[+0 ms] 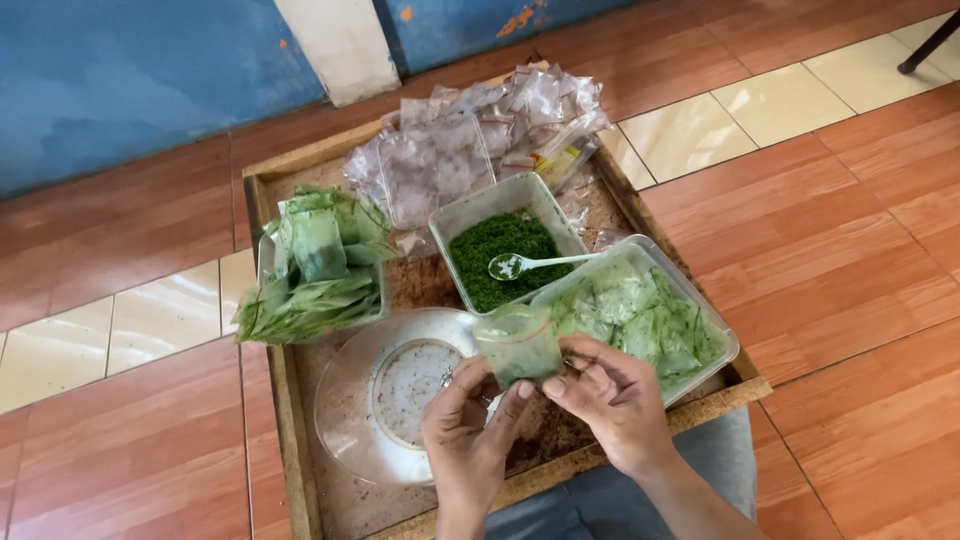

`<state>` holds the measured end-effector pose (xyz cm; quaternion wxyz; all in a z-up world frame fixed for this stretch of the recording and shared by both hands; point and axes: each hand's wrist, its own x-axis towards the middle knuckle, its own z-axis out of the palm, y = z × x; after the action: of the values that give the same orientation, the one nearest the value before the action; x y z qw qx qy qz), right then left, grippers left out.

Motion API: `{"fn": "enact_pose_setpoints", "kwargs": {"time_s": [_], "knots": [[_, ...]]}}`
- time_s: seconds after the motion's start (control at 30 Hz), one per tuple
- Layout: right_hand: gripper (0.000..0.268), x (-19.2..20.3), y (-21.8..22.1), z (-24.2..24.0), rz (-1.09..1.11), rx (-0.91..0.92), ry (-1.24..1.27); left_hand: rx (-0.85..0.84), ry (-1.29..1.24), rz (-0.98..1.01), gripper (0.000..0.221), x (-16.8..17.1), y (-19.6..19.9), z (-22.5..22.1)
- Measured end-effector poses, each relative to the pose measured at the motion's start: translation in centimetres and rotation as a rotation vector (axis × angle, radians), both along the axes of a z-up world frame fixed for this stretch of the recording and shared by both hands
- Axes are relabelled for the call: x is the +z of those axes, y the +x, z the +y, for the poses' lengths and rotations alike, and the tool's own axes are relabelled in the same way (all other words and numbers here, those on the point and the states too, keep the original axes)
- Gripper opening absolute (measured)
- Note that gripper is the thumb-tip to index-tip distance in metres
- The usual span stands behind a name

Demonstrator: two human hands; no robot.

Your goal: The person prepares betel quids by hand using a spoon to scoop a green paste into leaves, folding the leaves into small parcels, and then placing them into a plastic container.

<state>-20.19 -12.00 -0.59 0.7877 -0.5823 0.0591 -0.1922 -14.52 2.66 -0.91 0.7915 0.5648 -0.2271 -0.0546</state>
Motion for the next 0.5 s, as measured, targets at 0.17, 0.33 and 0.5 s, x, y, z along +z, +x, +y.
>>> {"fn": "enact_pose_setpoints", "kwargs": {"time_s": [0.17, 0.33, 0.5], "knots": [[0.028, -0.3, 0.0, 0.0, -0.078, 0.032, -0.091, -0.029, 0.027, 0.005, 0.034, -0.8, 0.0, 0.1], [0.022, 0.4, 0.2, -0.3, -0.113, 0.125, -0.140, 0.000, 0.094, 0.042, 0.032, -0.3, 0.2, 0.6], [0.025, -0.5, 0.3, -1.0, -0.153, 0.251, -0.011, 0.030, 0.211, -0.024, 0.033, -0.4, 0.3, 0.7]]}}
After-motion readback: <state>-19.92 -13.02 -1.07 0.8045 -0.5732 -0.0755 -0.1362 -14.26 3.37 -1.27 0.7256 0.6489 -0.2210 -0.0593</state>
